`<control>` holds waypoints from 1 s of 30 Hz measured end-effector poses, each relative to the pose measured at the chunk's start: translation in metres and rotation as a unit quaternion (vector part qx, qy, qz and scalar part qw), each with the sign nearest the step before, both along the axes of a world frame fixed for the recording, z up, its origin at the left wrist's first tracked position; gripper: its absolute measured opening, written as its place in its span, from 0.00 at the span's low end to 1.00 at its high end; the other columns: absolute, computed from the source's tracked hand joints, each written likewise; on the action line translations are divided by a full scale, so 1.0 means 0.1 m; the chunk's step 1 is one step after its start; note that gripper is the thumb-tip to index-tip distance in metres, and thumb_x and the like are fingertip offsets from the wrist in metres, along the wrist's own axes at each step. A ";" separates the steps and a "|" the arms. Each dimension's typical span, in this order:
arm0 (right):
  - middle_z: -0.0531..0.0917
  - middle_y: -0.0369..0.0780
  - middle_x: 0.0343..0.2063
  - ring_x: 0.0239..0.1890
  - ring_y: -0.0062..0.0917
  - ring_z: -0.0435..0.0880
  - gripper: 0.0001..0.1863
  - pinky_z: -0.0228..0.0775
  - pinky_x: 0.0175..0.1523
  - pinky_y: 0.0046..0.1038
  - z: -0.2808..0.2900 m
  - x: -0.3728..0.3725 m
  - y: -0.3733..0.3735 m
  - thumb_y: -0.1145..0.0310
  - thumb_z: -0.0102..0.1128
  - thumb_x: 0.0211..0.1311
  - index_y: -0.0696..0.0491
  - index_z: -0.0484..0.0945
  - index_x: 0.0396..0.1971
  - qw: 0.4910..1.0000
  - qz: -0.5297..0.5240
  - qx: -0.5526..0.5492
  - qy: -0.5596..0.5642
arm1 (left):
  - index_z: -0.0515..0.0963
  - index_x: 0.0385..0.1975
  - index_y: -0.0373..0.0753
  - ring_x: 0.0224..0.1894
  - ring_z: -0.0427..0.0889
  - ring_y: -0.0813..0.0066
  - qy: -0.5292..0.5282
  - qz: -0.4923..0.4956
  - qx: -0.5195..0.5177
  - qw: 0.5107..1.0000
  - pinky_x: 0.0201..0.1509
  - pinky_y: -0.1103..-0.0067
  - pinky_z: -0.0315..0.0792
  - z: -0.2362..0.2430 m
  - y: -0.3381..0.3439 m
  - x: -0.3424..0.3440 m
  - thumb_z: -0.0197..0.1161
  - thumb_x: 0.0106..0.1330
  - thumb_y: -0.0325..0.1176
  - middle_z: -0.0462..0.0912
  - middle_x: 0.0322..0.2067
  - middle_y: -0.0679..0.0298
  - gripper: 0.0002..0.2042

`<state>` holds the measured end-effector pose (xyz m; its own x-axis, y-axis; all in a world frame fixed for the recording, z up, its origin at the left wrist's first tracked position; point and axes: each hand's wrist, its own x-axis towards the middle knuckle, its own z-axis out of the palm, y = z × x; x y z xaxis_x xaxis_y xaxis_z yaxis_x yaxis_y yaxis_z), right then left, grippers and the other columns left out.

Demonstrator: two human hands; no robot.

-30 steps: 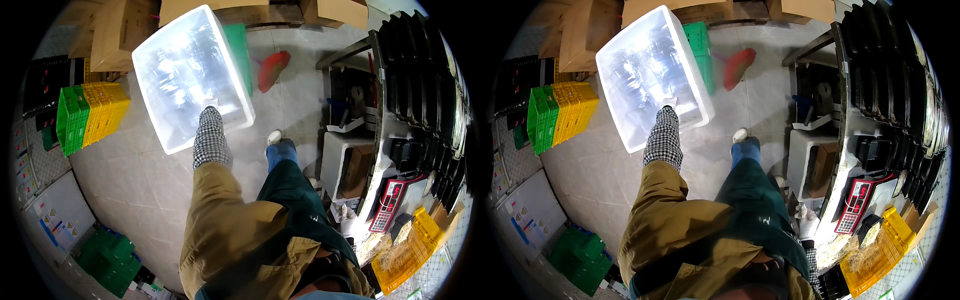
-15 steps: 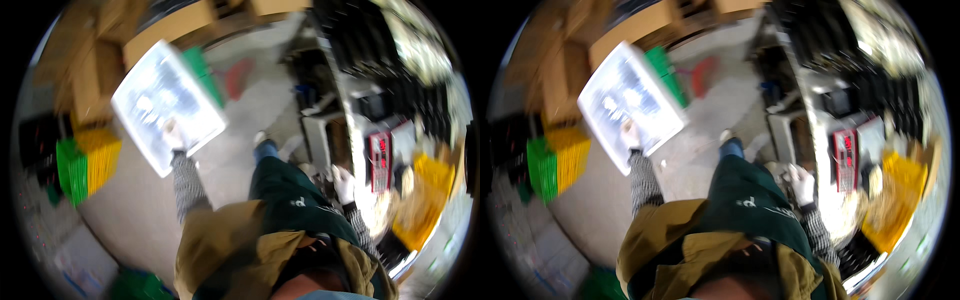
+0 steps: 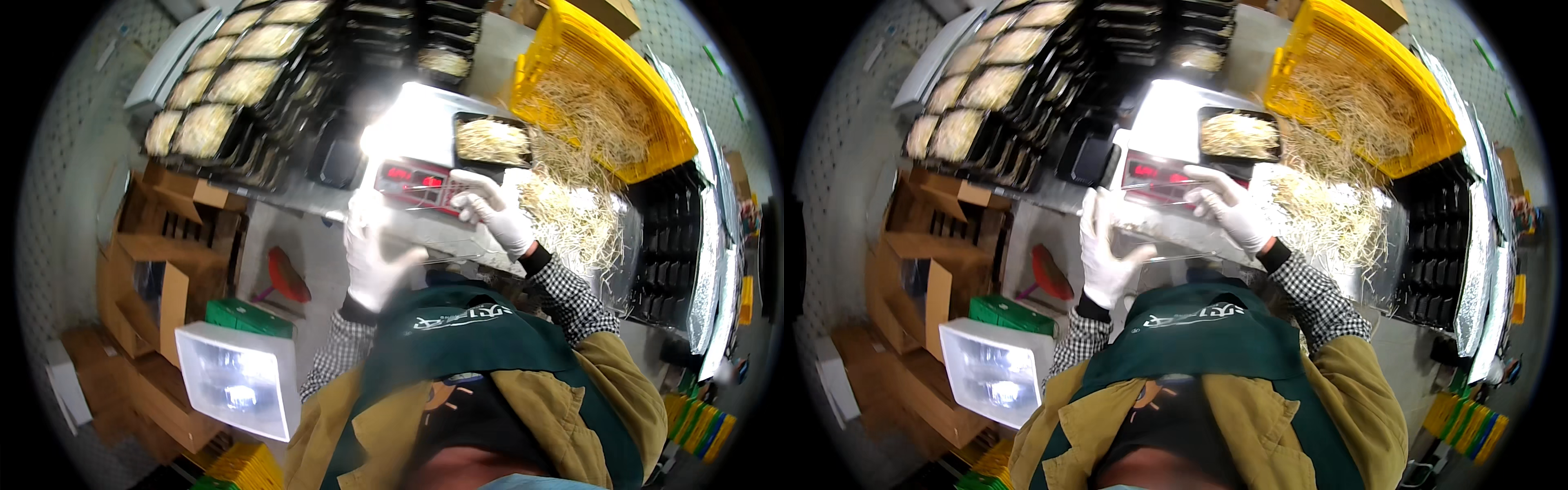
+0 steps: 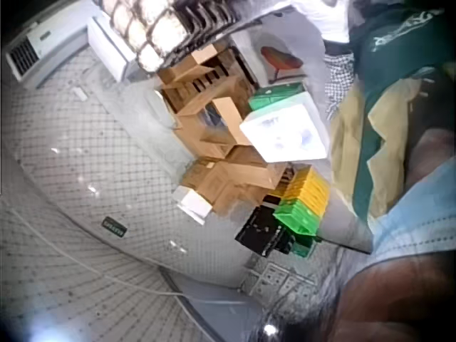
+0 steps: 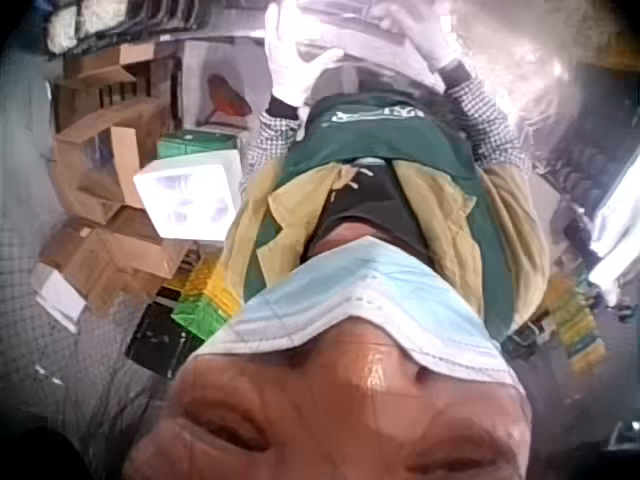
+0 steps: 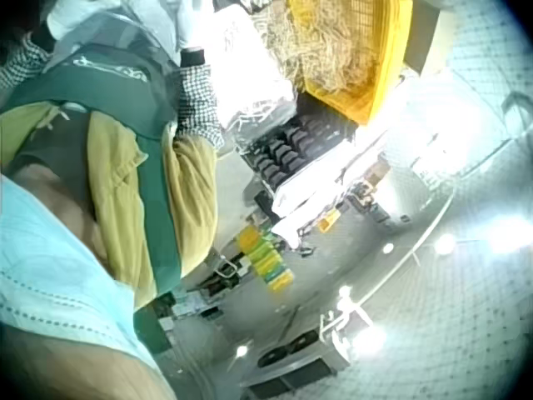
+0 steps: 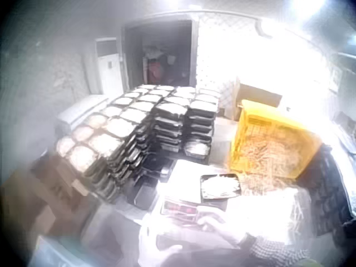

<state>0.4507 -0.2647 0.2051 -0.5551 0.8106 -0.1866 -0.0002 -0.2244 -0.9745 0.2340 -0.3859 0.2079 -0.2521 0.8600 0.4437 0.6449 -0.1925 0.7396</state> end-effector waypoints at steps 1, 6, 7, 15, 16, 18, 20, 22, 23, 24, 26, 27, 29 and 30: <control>0.82 0.34 0.38 0.33 0.12 0.75 0.21 0.70 0.42 0.15 -0.01 0.21 0.15 0.75 0.48 0.72 0.50 0.70 0.63 1.000 -0.010 0.023 0.000 | 0.51 0.73 0.39 0.63 0.67 0.56 0.065 0.031 -0.018 0.997 0.67 0.67 0.65 -0.12 0.25 0.08 0.72 0.56 0.35 0.60 0.65 0.49 0.46; 0.82 0.32 0.36 0.35 0.10 0.76 0.20 0.70 0.40 0.14 -0.39 1.05 1.02 0.73 0.56 0.69 0.51 0.74 0.61 0.963 -0.240 0.118 0.025 | 0.58 0.69 0.36 0.32 0.79 0.78 -0.319 -0.103 -0.198 0.921 0.39 0.84 0.77 -0.43 1.62 0.80 0.55 0.66 0.19 0.81 0.40 0.60 0.30; 0.83 0.32 0.37 0.35 0.11 0.77 0.18 0.70 0.41 0.15 -0.46 1.15 1.22 0.73 0.57 0.69 0.52 0.76 0.58 0.957 -0.266 0.118 0.013 | 0.60 0.68 0.36 0.36 0.79 0.79 -0.273 -0.099 -0.189 0.938 0.39 0.85 0.76 -0.51 1.87 0.90 0.54 0.66 0.19 0.80 0.43 0.60 0.28; 0.84 0.40 0.32 0.41 0.29 0.79 0.14 0.68 0.50 0.28 -1.08 1.09 2.20 0.58 0.63 0.61 0.47 0.87 0.42 0.879 -0.308 0.273 -0.241 | 0.65 0.63 0.35 0.62 0.66 0.49 0.386 0.003 -0.129 0.914 0.62 0.55 0.65 -0.65 2.84 1.52 0.53 0.65 0.41 0.69 0.60 0.47 0.27; 0.84 0.40 0.32 0.41 0.29 0.79 0.14 0.68 0.50 0.28 -1.17 1.09 2.20 0.58 0.63 0.61 0.47 0.87 0.42 0.882 -0.308 0.261 -0.242 | 0.66 0.63 0.36 0.62 0.67 0.50 0.391 -0.024 -0.170 0.904 0.61 0.54 0.64 -0.60 2.82 1.55 0.53 0.66 0.42 0.69 0.60 0.47 0.27; 0.84 0.40 0.32 0.41 0.29 0.79 0.13 0.68 0.50 0.28 -1.24 1.09 2.22 0.58 0.63 0.61 0.46 0.87 0.42 0.885 -0.312 0.241 -0.247 | 0.65 0.63 0.36 0.62 0.66 0.49 0.410 -0.044 -0.183 0.892 0.62 0.52 0.63 -0.62 2.87 1.50 0.51 0.68 0.44 0.68 0.60 0.47 0.27; 0.85 0.41 0.33 0.38 0.26 0.81 0.13 0.71 0.48 0.27 -1.29 1.11 2.25 0.60 0.66 0.60 0.53 0.86 0.39 0.930 -0.295 0.130 -0.174 | 0.64 0.64 0.37 0.62 0.65 0.47 0.508 -0.044 -0.143 0.848 0.62 0.47 0.61 -0.66 2.84 1.46 0.50 0.69 0.46 0.68 0.61 0.47 0.28; 0.87 0.41 0.33 0.36 0.23 0.84 0.14 0.73 0.45 0.26 -1.34 1.16 2.29 0.62 0.68 0.58 0.59 0.86 0.35 0.956 -0.275 0.020 -0.099 | 0.63 0.65 0.38 0.62 0.65 0.47 0.456 -0.045 -0.207 0.865 0.61 0.41 0.58 -0.75 2.88 1.46 0.50 0.69 0.47 0.65 0.62 0.48 0.28; 0.87 0.39 0.34 0.36 0.19 0.83 0.13 0.74 0.46 0.24 -1.33 1.15 2.29 0.64 0.67 0.60 0.60 0.85 0.36 0.964 -0.261 -0.047 -0.003 | 0.63 0.66 0.39 0.63 0.65 0.46 0.431 -0.044 -0.241 0.868 0.60 0.38 0.57 -0.75 2.90 1.45 0.50 0.69 0.48 0.64 0.63 0.48 0.29; 0.87 0.39 0.34 0.36 0.19 0.83 0.12 0.74 0.46 0.24 -1.31 1.16 2.30 0.65 0.67 0.60 0.59 0.85 0.37 0.967 -0.250 -0.057 0.014 | 0.62 0.66 0.39 0.63 0.64 0.46 0.418 -0.041 -0.246 0.874 0.59 0.35 0.55 -0.76 2.91 1.45 0.49 0.69 0.49 0.63 0.64 0.49 0.29; 0.86 0.39 0.34 0.36 0.19 0.83 0.10 0.74 0.45 0.23 -1.33 1.20 2.30 0.68 0.67 0.60 0.59 0.85 0.37 0.968 -0.232 -0.077 0.049 | 0.62 0.66 0.40 0.64 0.63 0.46 0.391 -0.037 -0.256 0.883 0.58 0.30 0.52 -0.76 2.91 1.47 0.49 0.69 0.50 0.61 0.66 0.50 0.30; 0.86 0.39 0.35 0.37 0.21 0.83 0.10 0.75 0.45 0.23 -1.40 1.22 2.31 0.68 0.66 0.61 0.59 0.85 0.36 0.974 -0.224 -0.008 0.028 | 0.62 0.67 0.41 0.64 0.63 0.46 0.381 -0.045 -0.253 0.888 0.58 0.30 0.51 -0.75 2.92 1.48 0.49 0.68 0.50 0.61 0.66 0.50 0.30; 0.86 0.37 0.35 0.38 0.20 0.83 0.09 0.74 0.47 0.22 -1.45 1.24 2.33 0.71 0.65 0.61 0.59 0.84 0.38 0.972 -0.234 0.002 -0.005 | 0.61 0.67 0.41 0.65 0.62 0.46 0.361 -0.060 -0.249 0.897 0.59 0.31 0.51 -0.73 2.94 1.47 0.49 0.68 0.50 0.60 0.67 0.51 0.30; 0.86 0.37 0.36 0.39 0.20 0.83 0.09 0.74 0.47 0.22 -1.39 1.20 2.31 0.72 0.64 0.61 0.59 0.84 0.39 0.972 -0.235 0.007 -0.021 | 0.60 0.67 0.40 0.67 0.60 0.48 0.362 -0.061 -0.260 0.893 0.60 0.32 0.52 -0.72 2.93 1.47 0.50 0.68 0.50 0.59 0.67 0.50 0.31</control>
<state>0.5707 -0.0340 0.0663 -0.1141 0.9753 -0.1889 -0.0592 -0.1965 -0.9787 0.3808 -0.0931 0.1363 0.0480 0.9987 -0.0149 0.9882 -0.0454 0.1460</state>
